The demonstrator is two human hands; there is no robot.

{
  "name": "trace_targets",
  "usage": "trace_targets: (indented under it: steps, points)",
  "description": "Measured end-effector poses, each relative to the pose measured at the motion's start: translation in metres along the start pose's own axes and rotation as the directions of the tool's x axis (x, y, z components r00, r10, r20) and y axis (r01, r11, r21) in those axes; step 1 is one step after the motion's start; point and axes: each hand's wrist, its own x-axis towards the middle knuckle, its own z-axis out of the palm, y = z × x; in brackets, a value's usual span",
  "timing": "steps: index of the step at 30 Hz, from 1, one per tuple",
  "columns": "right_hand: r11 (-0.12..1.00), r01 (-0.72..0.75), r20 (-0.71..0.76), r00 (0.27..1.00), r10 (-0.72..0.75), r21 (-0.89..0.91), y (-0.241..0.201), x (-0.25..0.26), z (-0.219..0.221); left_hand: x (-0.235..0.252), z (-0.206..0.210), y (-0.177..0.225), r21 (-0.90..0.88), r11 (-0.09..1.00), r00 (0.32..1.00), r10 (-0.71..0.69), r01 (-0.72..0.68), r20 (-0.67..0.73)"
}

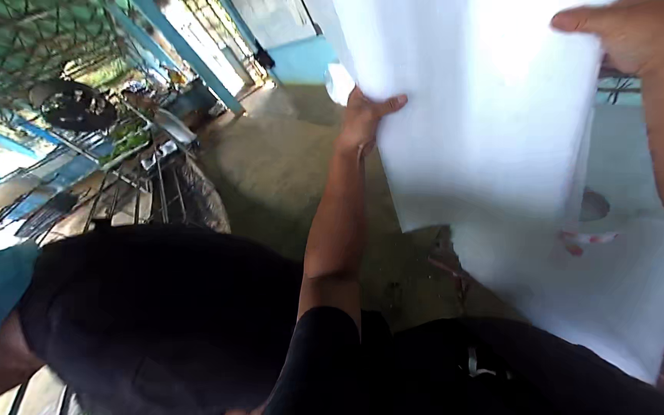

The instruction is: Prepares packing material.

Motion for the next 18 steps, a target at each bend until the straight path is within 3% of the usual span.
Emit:
trace_targets:
  steps: [6, 9, 11, 15, 18]
  points:
    - [0.983, 0.185, -0.074, 0.980, -0.183, 0.022, 0.003, 0.049, 0.018, 0.080, -0.043, -0.024, -0.067, 0.998, 0.999, -0.015, 0.013, -0.032]
    - [0.967, 0.235, -0.067, 0.968, -0.242, -0.103, 0.004, 0.066, 0.034, 0.112, -0.074, -0.039, -0.111, 0.994, 0.998, -0.007, 0.015, 0.070]
    - [0.962, 0.257, -0.049, 0.964, -0.262, -0.090, 0.015, 0.076, 0.047, 0.133, -0.095, -0.055, -0.103, 0.994, 0.988, -0.015, 0.031, 0.153]
    - [0.977, 0.179, 0.008, 0.983, -0.181, 0.114, 0.047, 0.094, 0.089, 0.160, -0.140, -0.101, -0.098, 0.994, 0.970, -0.016, 0.041, 0.244]
    - [0.985, 0.048, -0.044, 0.998, -0.042, 0.167, 0.079, 0.112, 0.139, 0.171, -0.167, -0.161, -0.241, 0.970, 0.984, 0.000, 0.043, 0.177]
